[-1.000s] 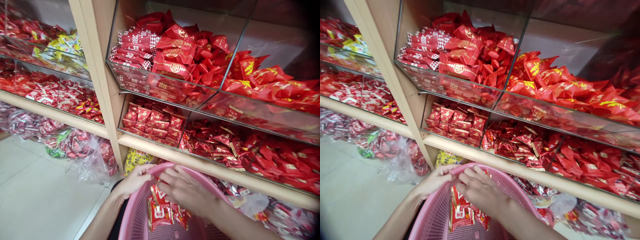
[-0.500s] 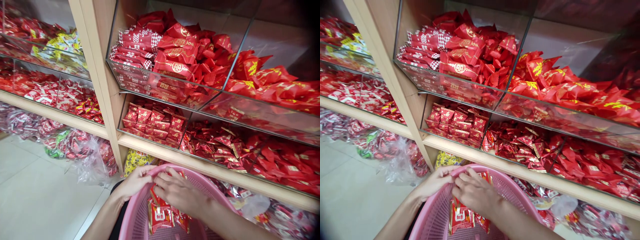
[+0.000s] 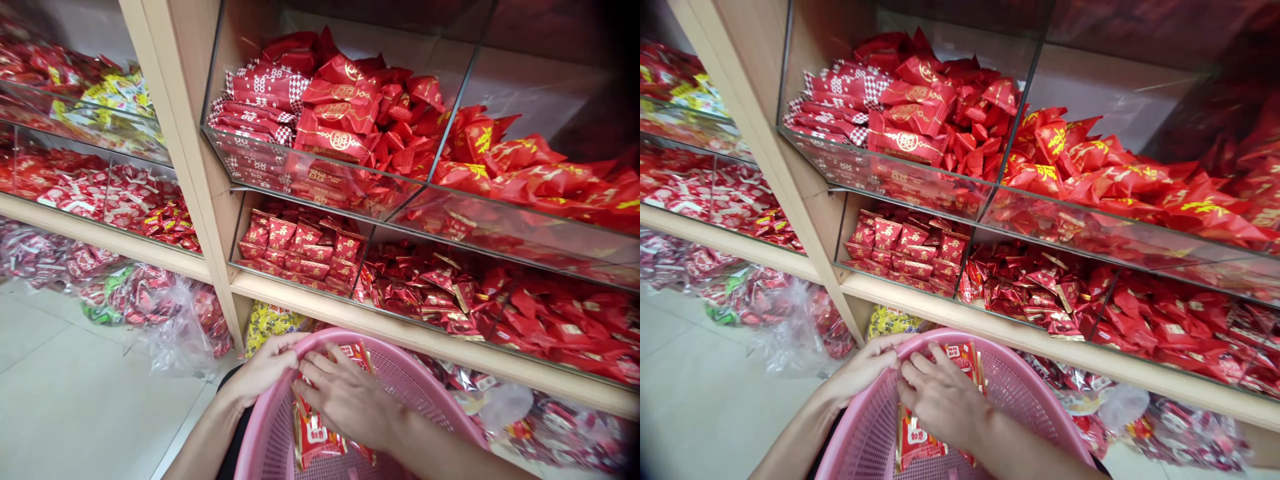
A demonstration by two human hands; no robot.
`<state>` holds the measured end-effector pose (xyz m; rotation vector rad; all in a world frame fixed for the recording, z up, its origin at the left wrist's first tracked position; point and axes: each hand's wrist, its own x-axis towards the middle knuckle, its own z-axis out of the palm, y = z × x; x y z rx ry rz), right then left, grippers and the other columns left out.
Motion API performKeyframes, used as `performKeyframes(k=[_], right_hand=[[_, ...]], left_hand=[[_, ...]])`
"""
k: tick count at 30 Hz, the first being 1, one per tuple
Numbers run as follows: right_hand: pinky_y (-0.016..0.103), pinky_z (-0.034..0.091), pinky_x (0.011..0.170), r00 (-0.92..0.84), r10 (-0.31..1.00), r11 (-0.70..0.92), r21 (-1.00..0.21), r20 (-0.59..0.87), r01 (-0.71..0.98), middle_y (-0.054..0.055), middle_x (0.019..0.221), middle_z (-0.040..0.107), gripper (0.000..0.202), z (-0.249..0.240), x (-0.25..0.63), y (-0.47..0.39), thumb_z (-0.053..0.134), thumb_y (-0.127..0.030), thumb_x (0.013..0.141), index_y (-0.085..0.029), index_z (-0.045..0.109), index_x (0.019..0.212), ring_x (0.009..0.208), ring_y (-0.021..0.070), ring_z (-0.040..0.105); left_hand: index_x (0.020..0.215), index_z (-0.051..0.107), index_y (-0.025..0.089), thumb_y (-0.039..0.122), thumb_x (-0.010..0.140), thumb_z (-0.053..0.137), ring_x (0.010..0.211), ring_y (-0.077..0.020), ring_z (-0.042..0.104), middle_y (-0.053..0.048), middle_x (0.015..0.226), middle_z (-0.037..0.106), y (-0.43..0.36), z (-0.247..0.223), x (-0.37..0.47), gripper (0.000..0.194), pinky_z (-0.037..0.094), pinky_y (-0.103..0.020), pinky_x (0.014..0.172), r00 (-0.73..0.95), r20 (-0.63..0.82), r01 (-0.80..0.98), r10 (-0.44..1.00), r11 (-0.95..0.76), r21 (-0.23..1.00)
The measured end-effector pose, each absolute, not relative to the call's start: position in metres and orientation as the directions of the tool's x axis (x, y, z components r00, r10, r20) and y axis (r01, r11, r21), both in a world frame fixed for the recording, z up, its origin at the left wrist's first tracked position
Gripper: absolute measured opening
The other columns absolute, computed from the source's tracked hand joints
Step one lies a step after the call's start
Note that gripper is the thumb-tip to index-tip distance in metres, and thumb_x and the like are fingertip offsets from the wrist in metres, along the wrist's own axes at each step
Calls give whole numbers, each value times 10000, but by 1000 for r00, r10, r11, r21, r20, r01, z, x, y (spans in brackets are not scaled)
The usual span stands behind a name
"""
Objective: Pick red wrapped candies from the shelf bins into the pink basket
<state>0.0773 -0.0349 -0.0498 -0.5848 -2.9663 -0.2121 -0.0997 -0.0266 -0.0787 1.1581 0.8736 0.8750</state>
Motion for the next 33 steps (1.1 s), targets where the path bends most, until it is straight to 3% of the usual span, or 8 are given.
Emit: performKeyframes(k=[7,12,15,21,26,30,33], right_hand=[[432,304,1009,-926,348,920,138,149,368,70,1194,547,217,-58,80,-34,424,-205,891,-164,556,1058,1120,205,446],[351,376,956,-951,286,947,117,120,300,46,1089,607,151,-58,79,-34,470,-190,872,-178,617,902,1066,183,488],[311,404,911,-955,277,951,112,108,288,53,1068,612,147,-57,78,-33,476,-181,868,-171,618,903,1051,175,493],[375,324,993,-943,318,937,123,95,328,58,1090,588,164,-58,78,-31,441,-189,883,-150,599,906,1048,191,482],[406,287,1009,-933,326,934,104,151,343,73,1133,575,241,-62,80,-35,410,-199,888,-138,547,1077,1060,201,466],[383,271,1004,-931,308,940,89,194,329,67,1045,606,253,-53,83,-35,417,-247,876,-124,567,1037,1004,195,477],[334,334,904,-893,288,936,96,345,339,45,911,625,239,-30,94,-23,426,-257,866,-133,583,998,890,174,491]], left_hand=[[1139,602,206,31,698,444,992,-175,567,-8,1049,666,-26,-79,-100,500,387,-265,876,398,-109,-134,911,175,975],[1135,605,182,34,700,444,1000,-190,563,-24,1052,664,-26,-77,-99,487,380,-286,893,414,-97,-130,905,164,978],[1138,603,168,45,701,453,996,-199,564,-34,1048,664,-26,-77,-99,478,369,-306,912,415,-103,-129,904,171,977],[1139,602,169,68,696,475,969,-211,573,-39,1023,673,-26,-80,-100,471,387,-312,882,393,-134,-109,910,191,976],[1150,593,184,40,677,455,991,-206,568,-34,1066,659,-25,-82,-101,514,387,-306,883,416,-114,-133,902,185,974],[1157,586,201,34,678,440,1018,-193,559,-19,1093,649,-25,-86,-102,528,355,-309,934,403,-135,-128,905,202,971],[1169,573,218,54,688,444,1027,-197,557,-13,1105,646,-25,-87,-103,525,352,-327,944,394,-177,-98,902,233,967]])
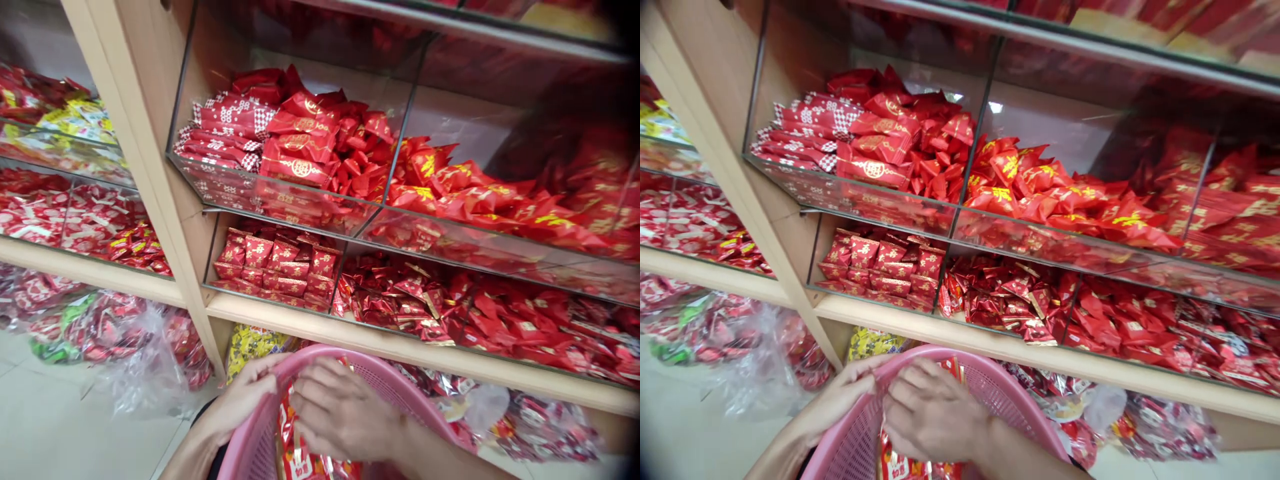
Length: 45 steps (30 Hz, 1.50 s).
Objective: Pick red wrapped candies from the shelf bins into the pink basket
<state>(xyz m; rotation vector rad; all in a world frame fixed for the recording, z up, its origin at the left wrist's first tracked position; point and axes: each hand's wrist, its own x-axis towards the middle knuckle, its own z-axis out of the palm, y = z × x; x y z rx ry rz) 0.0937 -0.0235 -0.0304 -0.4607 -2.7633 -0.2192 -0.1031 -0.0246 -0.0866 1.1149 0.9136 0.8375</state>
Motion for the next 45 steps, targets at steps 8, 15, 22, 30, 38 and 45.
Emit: performKeyframes(k=[8,15,22,30,38,45], right_hand=[[335,294,672,-343,815,361,54,467,931,71,800,574,213,29,130,45,467,-312,835,-171,592,737,806,212,462],[348,283,659,-269,859,281,37,435,959,103,795,590,148,17,125,66,508,-212,763,-159,584,648,829,245,473],[303,315,643,-130,835,240,-141,535,961,33,737,569,204,46,151,53,437,-213,830,-189,489,634,758,193,482],[246,356,561,14,949,284,-873,315,396,-31,615,420,259,32,183,4,458,-392,835,-201,438,661,585,124,412],[272,465,621,-114,985,146,-972,126,186,-20,687,505,221,22,185,-25,496,-412,827,-203,474,762,638,131,563],[206,410,443,-281,956,-38,-987,-81,158,-35,565,554,272,-5,152,-31,489,-452,819,-188,461,762,456,102,564]], left_hand=[[1129,603,212,171,713,497,1134,-222,491,-18,1182,603,-23,-86,-104,432,310,-352,999,299,-260,-11,918,275,961],[1093,634,230,182,673,516,1154,-256,466,-11,1150,624,-22,-80,-103,439,292,-367,1009,267,-260,67,928,251,966],[1033,669,219,216,668,542,1147,-269,474,-25,1136,633,-18,-90,-107,387,283,-393,1017,269,-215,45,939,211,976],[1042,665,238,297,686,580,1131,-280,490,-36,1147,628,-13,-101,-109,371,300,-410,1005,251,-200,59,947,191,980],[1108,624,210,201,722,519,1078,-243,532,-29,1132,637,-23,-82,-100,400,360,-358,960,294,-214,42,932,211,976],[1108,618,194,90,680,471,972,-215,593,-41,1083,662,-26,-79,-97,465,404,-332,895,361,-228,-76,904,272,959]])
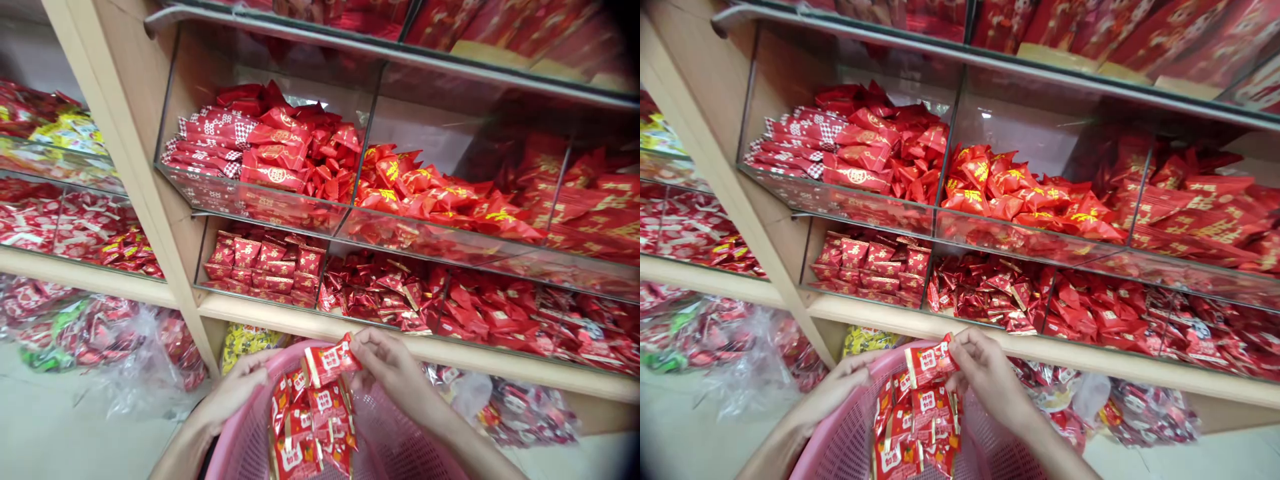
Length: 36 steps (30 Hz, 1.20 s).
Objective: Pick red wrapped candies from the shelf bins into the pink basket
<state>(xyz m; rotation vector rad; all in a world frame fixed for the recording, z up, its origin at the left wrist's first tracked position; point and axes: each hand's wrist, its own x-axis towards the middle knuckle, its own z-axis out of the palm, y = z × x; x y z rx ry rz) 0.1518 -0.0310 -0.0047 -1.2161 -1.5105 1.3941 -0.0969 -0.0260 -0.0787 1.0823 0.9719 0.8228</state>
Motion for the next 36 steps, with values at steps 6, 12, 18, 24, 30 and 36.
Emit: performKeyframes(k=[6,12,18,24,30,36], right_hand=[[173,289,344,-306,933,-74,-934,-189,351,-82,483,472,268,-31,108,-24,448,-429,810,-198,419,678,369,97,535],[174,289,364,-309,932,58,-762,-190,645,-71,440,471,153,-40,82,-9,390,-198,778,-200,443,635,387,101,553],[256,285,498,-186,983,157,-471,-14,868,15,533,562,202,-37,86,5,434,-153,730,-203,457,536,542,161,544],[308,342,582,-193,980,198,-265,47,944,77,669,609,165,-28,89,-1,426,-233,810,-179,567,742,642,219,565],[362,342,870,-735,662,750,-130,148,649,50,994,559,253,-21,98,-12,479,-422,839,-215,571,953,968,210,481],[399,331,908,-734,674,739,-79,80,669,59,1020,556,292,-37,107,-12,476,-450,837,-207,569,971,1017,234,471]], left_hand=[[1121,606,186,106,680,478,985,-208,586,-27,1092,656,-27,-80,-97,466,402,-323,890,379,-200,-110,904,258,960],[1082,644,213,135,666,452,1130,-231,479,-2,1146,626,-27,-75,-100,464,333,-316,957,258,-263,2,930,272,962],[1067,656,196,151,663,434,1156,-250,441,-13,1206,583,-28,-69,-100,463,288,-339,989,173,-317,82,932,307,948],[1100,635,198,113,660,426,1082,-227,516,-8,1126,638,-25,-81,-101,494,346,-319,945,291,-235,-18,928,251,968],[1081,645,204,100,661,438,1105,-210,501,1,1160,620,-23,-84,-102,479,328,-300,965,299,-203,-31,932,222,974],[1079,646,214,90,659,432,1066,-194,526,15,1135,635,-23,-79,-101,487,338,-287,957,293,-207,-33,933,226,974]])
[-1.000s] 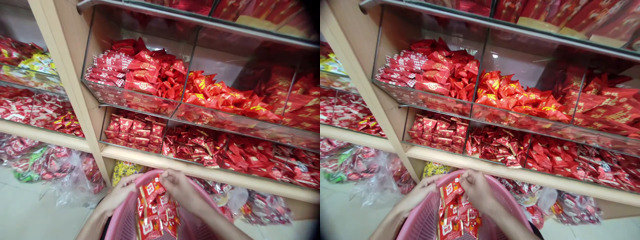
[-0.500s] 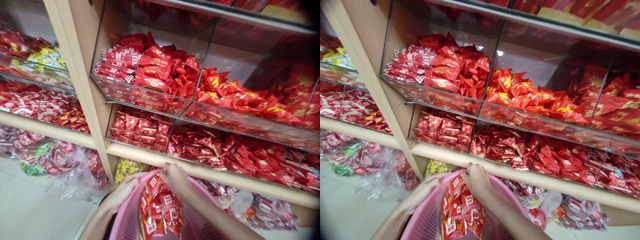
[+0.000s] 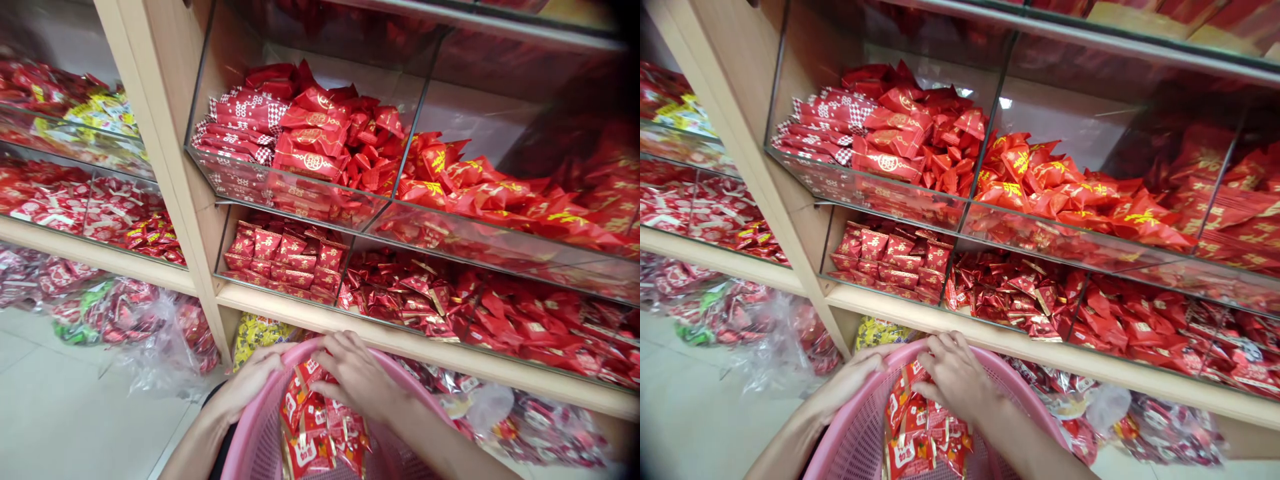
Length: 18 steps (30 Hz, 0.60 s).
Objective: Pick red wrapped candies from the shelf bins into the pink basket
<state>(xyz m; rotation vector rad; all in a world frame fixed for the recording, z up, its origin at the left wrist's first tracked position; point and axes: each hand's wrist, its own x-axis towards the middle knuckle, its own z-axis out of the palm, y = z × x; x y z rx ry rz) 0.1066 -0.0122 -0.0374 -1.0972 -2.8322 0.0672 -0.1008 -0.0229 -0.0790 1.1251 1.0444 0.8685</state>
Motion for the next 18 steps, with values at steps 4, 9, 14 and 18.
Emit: performKeyframes(k=[4,9,14,18], right_hand=[[413,338,898,-716,692,721,-109,86,684,66,1035,557,315,-40,107,-12,515,-448,815,-211,558,1017,1015,246,473],[409,337,892,-715,688,726,-147,126,672,72,1027,562,352,-36,107,-17,478,-482,824,-191,557,1007,990,242,476],[365,347,815,-695,667,742,-157,269,652,61,972,588,276,-16,115,-12,452,-397,865,-186,560,1008,902,212,483],[336,333,716,-550,711,651,-113,439,751,59,831,600,193,6,130,12,411,-255,886,-177,581,837,776,186,481]], left_hand=[[1069,653,208,102,656,430,1065,-204,525,8,1127,639,-24,-77,-100,481,348,-299,950,272,-215,-8,938,226,974],[1085,642,195,112,646,426,1074,-220,518,-1,1133,635,-26,-77,-100,496,340,-325,959,265,-234,4,936,241,970],[1066,651,200,129,648,427,1112,-223,489,3,1167,613,-26,-73,-99,479,325,-323,975,249,-257,38,934,256,966],[1087,641,210,142,656,430,1112,-222,490,7,1170,611,-26,-74,-100,484,334,-311,965,257,-278,35,926,279,960]])
